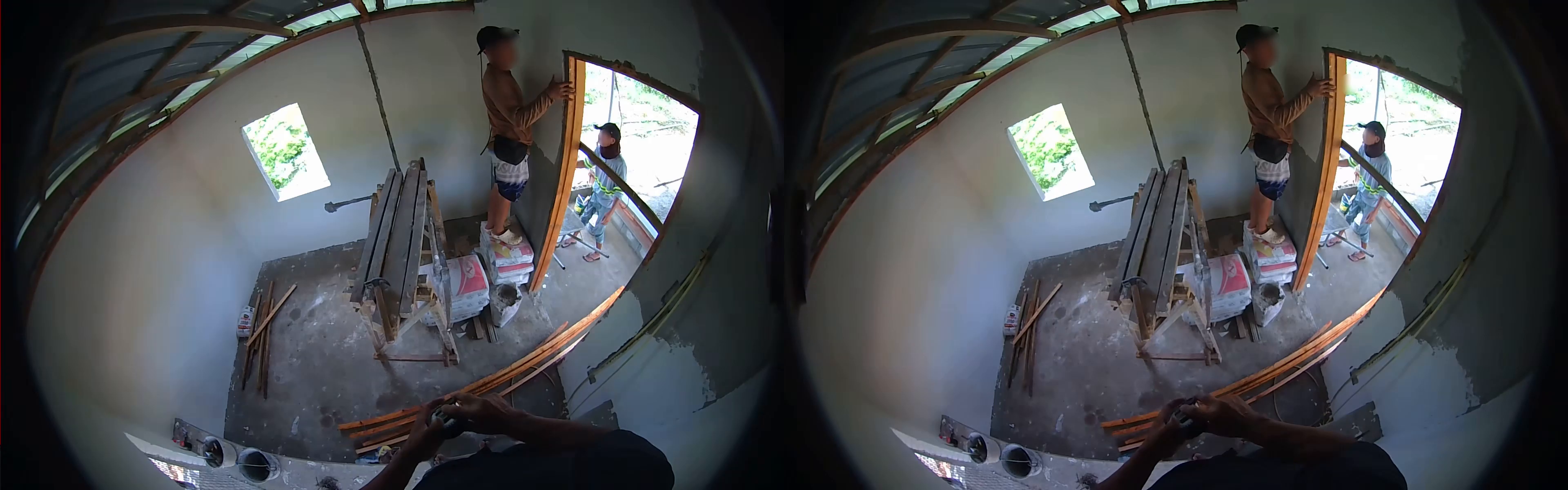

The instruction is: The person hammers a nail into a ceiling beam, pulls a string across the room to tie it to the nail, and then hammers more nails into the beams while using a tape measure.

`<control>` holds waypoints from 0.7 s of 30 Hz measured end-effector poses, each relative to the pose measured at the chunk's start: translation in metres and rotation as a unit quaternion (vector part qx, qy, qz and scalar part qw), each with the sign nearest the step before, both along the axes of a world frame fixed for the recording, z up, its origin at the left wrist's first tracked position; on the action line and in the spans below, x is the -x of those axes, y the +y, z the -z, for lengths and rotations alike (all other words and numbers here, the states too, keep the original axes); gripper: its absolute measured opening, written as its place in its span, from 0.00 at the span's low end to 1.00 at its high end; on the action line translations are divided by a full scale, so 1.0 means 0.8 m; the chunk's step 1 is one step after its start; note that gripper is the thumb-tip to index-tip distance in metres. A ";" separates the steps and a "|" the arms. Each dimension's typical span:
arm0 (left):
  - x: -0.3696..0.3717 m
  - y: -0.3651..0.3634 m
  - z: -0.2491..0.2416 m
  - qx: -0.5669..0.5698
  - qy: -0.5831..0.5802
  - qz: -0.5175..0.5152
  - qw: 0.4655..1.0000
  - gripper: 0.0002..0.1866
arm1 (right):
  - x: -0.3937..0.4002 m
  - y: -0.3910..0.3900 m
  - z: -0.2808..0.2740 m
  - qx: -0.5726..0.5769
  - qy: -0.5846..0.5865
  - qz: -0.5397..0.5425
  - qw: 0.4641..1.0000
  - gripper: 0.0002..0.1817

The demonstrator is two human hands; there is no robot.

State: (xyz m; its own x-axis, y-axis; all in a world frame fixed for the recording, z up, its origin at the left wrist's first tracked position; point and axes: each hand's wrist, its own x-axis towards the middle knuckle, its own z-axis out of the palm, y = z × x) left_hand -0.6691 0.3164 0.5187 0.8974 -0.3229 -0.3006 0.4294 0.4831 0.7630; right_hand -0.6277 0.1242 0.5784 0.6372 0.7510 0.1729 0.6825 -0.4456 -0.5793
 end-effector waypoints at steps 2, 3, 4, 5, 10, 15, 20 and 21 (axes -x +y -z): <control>0.010 0.007 0.005 -0.025 0.039 0.068 0.997 0.33 | 0.001 0.004 0.004 -0.038 -0.018 -0.033 0.999 0.23; 0.013 0.010 0.011 -0.038 0.055 0.100 0.993 0.34 | 0.001 0.003 0.016 -0.101 0.047 -0.079 0.991 0.27; 0.018 0.018 0.036 -0.041 0.085 0.096 0.991 0.33 | -0.001 0.000 0.017 -0.077 0.100 -0.088 0.988 0.28; 0.024 0.025 0.062 -0.043 0.115 0.090 0.988 0.32 | -0.001 -0.005 0.020 -0.051 0.156 -0.096 0.982 0.28; 0.034 0.038 0.070 -0.049 0.138 0.052 0.988 0.32 | -0.008 -0.021 0.085 -0.059 0.386 -0.020 0.921 0.22; 0.026 0.011 0.047 -0.091 0.096 0.042 0.990 0.32 | -0.001 -0.014 0.097 -0.067 0.499 0.027 0.864 0.19; 0.023 -0.033 0.028 -0.191 0.007 0.044 0.981 0.32 | -0.018 -0.049 0.118 -0.046 0.589 0.099 0.801 0.23; 0.022 -0.043 0.023 -0.222 -0.020 0.047 0.974 0.32 | -0.021 -0.060 0.124 -0.058 0.599 0.104 0.792 0.23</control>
